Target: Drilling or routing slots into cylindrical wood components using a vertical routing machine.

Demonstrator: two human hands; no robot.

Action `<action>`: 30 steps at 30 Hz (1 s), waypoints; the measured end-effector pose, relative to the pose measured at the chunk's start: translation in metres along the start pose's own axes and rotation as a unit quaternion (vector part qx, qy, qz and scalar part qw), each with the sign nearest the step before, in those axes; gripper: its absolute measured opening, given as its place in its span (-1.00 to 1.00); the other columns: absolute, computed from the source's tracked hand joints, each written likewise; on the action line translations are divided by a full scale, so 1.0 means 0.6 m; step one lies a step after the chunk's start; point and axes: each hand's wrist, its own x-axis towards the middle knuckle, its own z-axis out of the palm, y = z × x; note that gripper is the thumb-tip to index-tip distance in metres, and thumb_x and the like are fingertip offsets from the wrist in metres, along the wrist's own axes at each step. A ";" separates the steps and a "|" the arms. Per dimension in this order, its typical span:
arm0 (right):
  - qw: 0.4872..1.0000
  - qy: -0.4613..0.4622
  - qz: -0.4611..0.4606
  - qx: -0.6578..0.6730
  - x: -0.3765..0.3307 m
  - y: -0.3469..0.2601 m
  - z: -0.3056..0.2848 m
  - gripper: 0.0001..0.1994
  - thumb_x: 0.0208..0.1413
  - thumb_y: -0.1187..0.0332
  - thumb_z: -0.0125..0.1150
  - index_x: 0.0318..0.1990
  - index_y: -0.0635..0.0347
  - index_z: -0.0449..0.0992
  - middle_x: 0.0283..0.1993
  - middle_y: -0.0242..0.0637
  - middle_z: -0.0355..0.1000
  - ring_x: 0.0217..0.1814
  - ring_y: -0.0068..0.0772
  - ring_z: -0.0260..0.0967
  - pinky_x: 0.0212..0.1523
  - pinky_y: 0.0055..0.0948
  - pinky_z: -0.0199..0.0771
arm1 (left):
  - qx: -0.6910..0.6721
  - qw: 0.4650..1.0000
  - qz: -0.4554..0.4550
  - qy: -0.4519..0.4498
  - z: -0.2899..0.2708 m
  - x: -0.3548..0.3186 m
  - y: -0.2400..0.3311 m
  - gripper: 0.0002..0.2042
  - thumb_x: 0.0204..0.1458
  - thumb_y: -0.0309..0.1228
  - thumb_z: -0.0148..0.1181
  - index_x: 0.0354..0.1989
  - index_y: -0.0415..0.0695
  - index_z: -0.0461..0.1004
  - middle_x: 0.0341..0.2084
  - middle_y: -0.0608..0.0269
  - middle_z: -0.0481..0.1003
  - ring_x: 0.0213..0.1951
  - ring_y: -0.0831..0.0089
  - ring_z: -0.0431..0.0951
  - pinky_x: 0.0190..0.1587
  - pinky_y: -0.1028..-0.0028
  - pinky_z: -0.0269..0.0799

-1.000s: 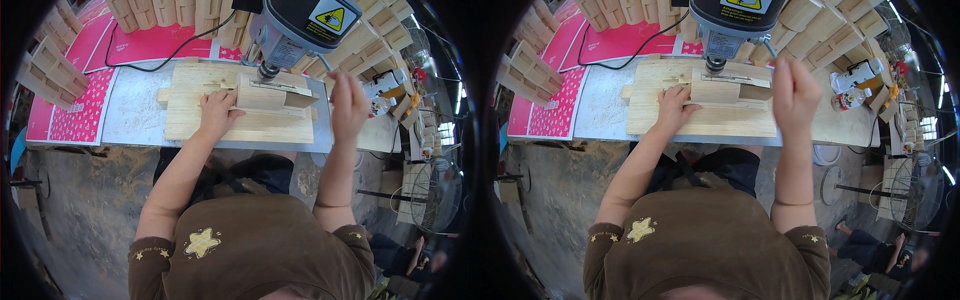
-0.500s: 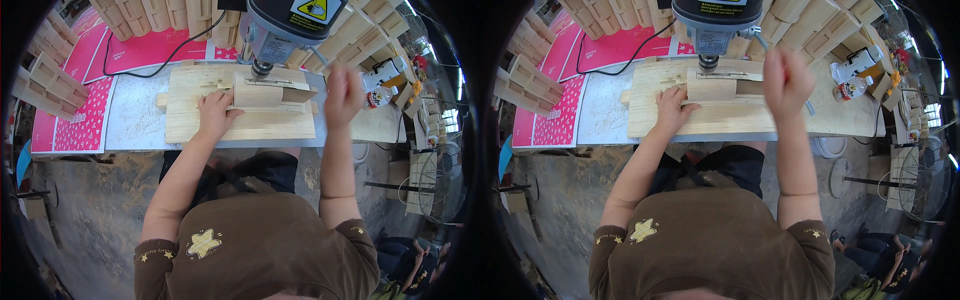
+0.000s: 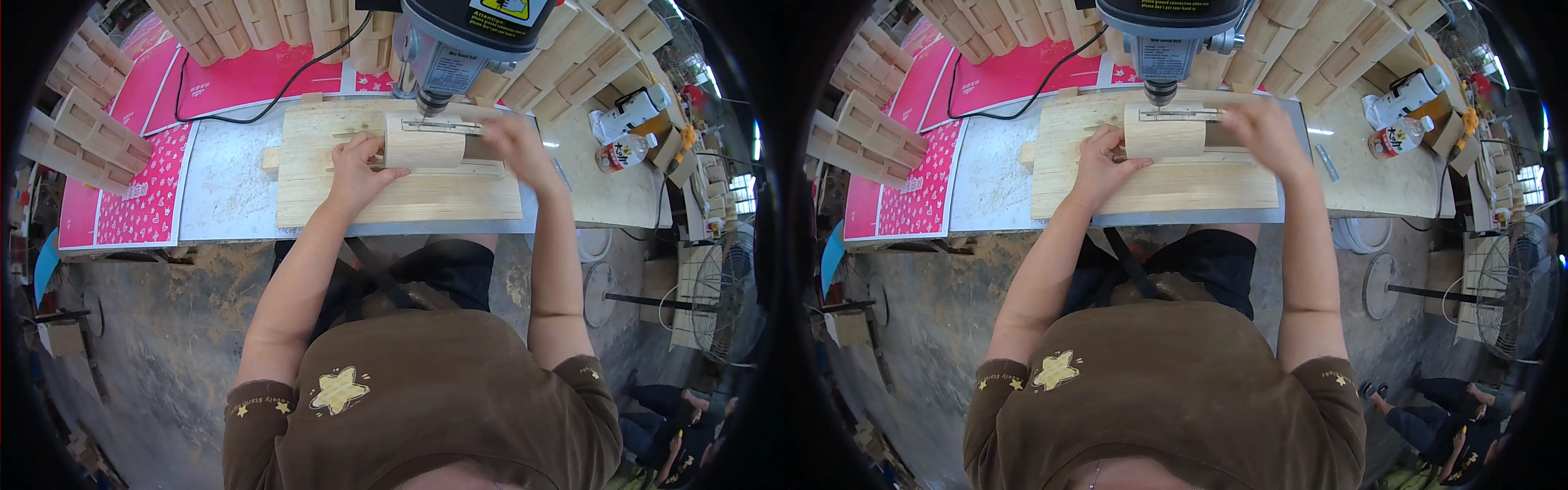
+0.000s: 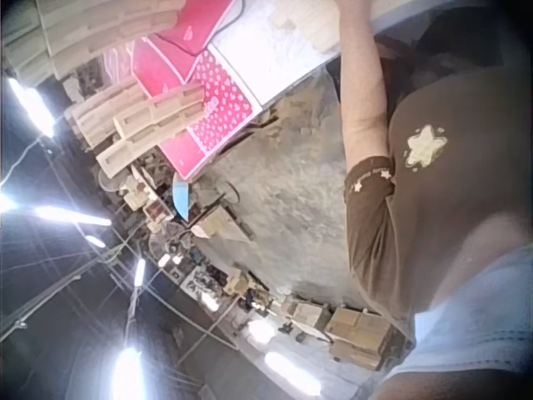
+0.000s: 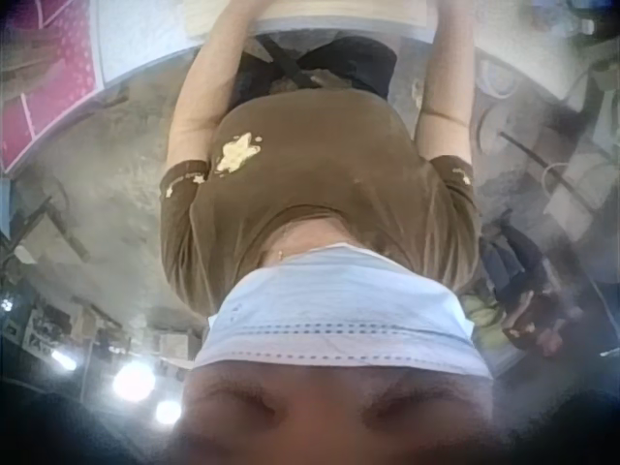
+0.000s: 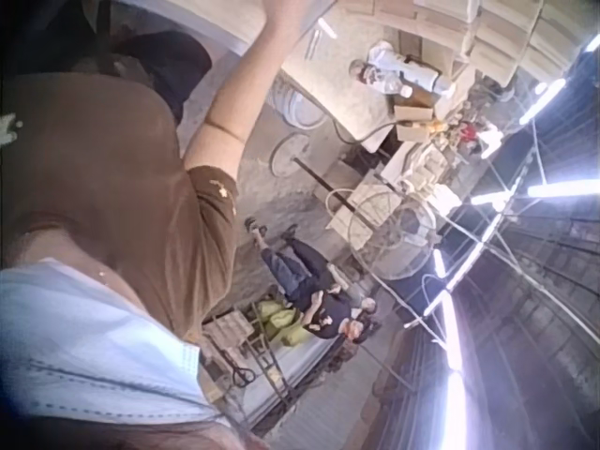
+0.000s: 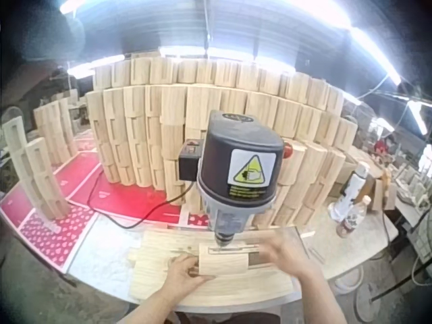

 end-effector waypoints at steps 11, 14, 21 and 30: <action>0.993 -0.072 0.037 0.091 -0.095 -0.050 -0.005 -0.69 -0.17 0.43 0.27 -0.21 0.25 0.39 -0.32 -0.17 0.36 -0.21 -0.07 0.24 -0.18 -0.28 0.24 | -0.118 0.992 -0.028 -0.024 -0.162 -0.127 0.011 -0.69 -0.47 -0.49 0.45 -0.49 -0.18 0.46 -0.57 0.43 0.30 -0.51 0.59 0.26 -0.40 0.60 0.22; 0.989 -0.075 0.042 0.121 -0.097 -0.066 -0.007 -0.70 -0.17 0.46 0.27 -0.22 0.26 0.40 -0.32 -0.17 0.35 -0.21 -0.08 0.24 -0.17 -0.29 0.24 | -0.112 0.994 -0.001 -0.001 -0.184 -0.143 0.025 -0.69 -0.46 -0.48 0.45 -0.50 -0.18 0.44 -0.57 0.43 0.28 -0.50 0.62 0.25 -0.42 0.61 0.20; 0.987 -0.102 0.091 0.087 -0.140 -0.043 -0.049 -0.72 -0.20 0.53 0.25 -0.25 0.27 0.40 -0.32 -0.17 0.35 -0.21 -0.08 0.25 -0.20 -0.30 0.27 | -0.271 0.942 -0.165 0.109 -0.276 -0.185 0.065 -0.72 -0.27 -0.39 0.40 -0.41 -0.25 0.48 -0.48 0.33 0.47 -0.47 0.61 0.41 -0.41 0.58 0.30; 0.992 -0.071 0.054 0.086 -0.133 -0.085 -0.018 -0.73 -0.20 0.55 0.24 -0.26 0.28 0.40 -0.31 -0.16 0.35 -0.21 -0.07 0.26 -0.17 -0.29 0.28 | -0.289 0.870 -0.383 0.110 -0.189 -0.135 0.055 -0.65 -0.16 -0.23 0.35 -0.50 -0.34 0.46 -0.66 0.21 0.46 -0.69 0.60 0.38 -0.67 0.62 0.23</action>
